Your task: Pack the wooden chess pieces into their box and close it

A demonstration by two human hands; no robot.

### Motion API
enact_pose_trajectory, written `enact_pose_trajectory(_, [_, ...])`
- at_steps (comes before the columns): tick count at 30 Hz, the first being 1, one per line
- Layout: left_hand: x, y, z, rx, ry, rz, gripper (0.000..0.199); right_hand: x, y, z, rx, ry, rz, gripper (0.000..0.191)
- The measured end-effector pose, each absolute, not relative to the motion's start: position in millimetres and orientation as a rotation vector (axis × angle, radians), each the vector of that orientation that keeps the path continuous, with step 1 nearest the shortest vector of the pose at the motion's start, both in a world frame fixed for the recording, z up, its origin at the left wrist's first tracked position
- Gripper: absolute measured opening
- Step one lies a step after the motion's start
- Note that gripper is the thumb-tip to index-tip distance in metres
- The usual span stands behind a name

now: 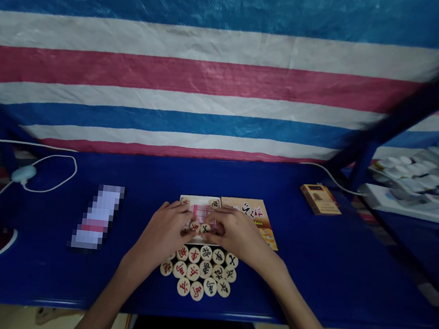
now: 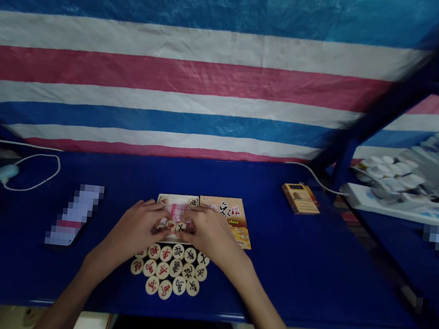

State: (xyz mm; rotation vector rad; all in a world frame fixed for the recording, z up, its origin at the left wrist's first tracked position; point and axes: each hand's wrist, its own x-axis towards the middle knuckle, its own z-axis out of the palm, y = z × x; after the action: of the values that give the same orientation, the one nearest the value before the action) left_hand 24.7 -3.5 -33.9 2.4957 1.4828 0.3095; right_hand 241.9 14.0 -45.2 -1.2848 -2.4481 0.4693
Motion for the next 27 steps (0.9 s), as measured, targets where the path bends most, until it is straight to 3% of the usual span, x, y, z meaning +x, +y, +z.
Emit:
enact_pose_trajectory(4, [24.3,-6.3,-32.0,2.491,1.489,0.407,0.007,242.2,10.1,-42.2,-1.276,-2.413,0.446,0.017])
enact_pose_trajectory(15, [15.4,-47.3,-47.5,2.138,1.287,1.131,0.027,239.1,-38.9,-52.3,-0.991,-2.004,0.426,0.026])
enact_pose_trajectory(22, [7.2,-80.4,-58.5,2.072,1.372,1.27,0.037,251.7,-63.7,-62.4,-1.042,-1.88,0.407,0.031])
enact_pose_trajectory(27, [-19.4,-106.5,-69.4,2.154,1.508,1.263,0.028,278.8,-96.2,-73.2,-1.168,-1.906,0.389,0.029])
